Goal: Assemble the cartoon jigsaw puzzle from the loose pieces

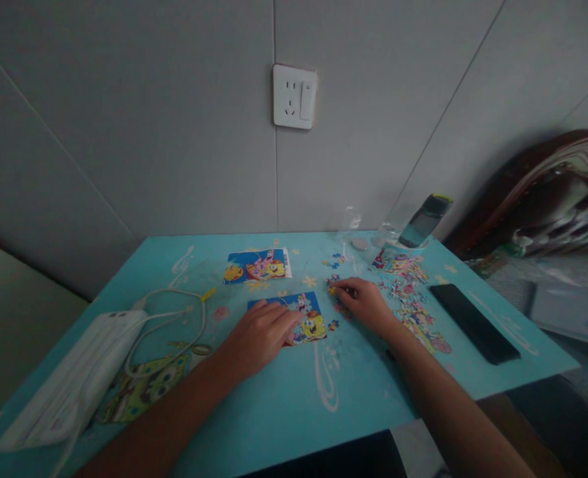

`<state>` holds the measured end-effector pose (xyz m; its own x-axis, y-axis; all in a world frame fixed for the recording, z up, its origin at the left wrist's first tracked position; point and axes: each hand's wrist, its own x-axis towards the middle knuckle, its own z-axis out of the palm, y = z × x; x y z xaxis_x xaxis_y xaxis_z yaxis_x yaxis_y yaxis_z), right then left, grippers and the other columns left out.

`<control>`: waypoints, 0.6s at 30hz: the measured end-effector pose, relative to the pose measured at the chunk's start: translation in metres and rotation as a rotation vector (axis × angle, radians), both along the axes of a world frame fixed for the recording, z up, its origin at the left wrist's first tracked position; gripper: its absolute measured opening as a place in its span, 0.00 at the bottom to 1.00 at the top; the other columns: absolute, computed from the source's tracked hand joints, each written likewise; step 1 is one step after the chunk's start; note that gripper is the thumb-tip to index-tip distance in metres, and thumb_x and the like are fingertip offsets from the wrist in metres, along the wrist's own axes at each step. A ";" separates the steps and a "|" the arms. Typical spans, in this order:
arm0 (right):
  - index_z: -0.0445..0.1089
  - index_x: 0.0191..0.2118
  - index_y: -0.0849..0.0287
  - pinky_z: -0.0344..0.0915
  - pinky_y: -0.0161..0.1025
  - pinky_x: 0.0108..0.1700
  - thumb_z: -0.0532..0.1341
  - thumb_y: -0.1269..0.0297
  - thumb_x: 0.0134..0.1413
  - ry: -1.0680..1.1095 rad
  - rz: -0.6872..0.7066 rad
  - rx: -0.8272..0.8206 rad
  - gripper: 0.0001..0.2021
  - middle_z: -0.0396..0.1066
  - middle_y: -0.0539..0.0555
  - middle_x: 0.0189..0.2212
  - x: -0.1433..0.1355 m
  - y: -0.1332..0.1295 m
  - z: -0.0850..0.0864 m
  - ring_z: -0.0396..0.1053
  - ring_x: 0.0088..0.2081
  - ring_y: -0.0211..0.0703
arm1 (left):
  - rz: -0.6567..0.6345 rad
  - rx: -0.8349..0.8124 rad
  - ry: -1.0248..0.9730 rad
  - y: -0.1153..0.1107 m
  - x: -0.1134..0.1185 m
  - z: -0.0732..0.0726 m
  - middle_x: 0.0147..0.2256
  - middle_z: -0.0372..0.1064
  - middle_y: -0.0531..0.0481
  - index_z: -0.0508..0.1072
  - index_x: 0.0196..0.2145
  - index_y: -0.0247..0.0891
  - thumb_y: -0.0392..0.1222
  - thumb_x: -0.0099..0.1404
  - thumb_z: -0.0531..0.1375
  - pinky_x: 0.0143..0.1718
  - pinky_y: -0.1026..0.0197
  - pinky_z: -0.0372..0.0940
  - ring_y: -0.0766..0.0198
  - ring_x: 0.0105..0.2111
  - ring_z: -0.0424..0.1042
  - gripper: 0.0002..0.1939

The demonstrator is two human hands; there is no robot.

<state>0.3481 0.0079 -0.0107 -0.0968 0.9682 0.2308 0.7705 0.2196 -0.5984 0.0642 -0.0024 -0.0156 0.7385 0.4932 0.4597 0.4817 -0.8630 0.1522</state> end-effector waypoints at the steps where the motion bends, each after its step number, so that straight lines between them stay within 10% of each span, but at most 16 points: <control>1: 0.79 0.46 0.60 0.66 0.39 0.37 0.58 0.65 0.60 0.003 0.004 -0.002 0.14 0.79 0.56 0.35 0.000 0.000 0.000 0.72 0.31 0.43 | -0.023 -0.004 0.010 0.001 0.000 0.000 0.40 0.76 0.47 0.71 0.49 0.38 0.34 0.72 0.55 0.41 0.53 0.62 0.58 0.39 0.73 0.10; 18: 0.75 0.43 0.60 0.66 0.40 0.40 0.54 0.67 0.65 0.093 0.152 0.060 0.12 0.72 0.56 0.36 -0.015 -0.009 0.000 0.70 0.36 0.44 | -0.012 -0.089 -0.020 -0.001 -0.008 0.013 0.35 0.74 0.50 0.71 0.42 0.39 0.39 0.74 0.54 0.43 0.55 0.61 0.60 0.36 0.71 0.07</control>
<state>0.3331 -0.0011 -0.0105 -0.2169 0.9283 0.3020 0.6676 0.3668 -0.6479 0.0564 -0.0038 -0.0027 0.7358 0.5241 0.4289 0.4677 -0.8513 0.2380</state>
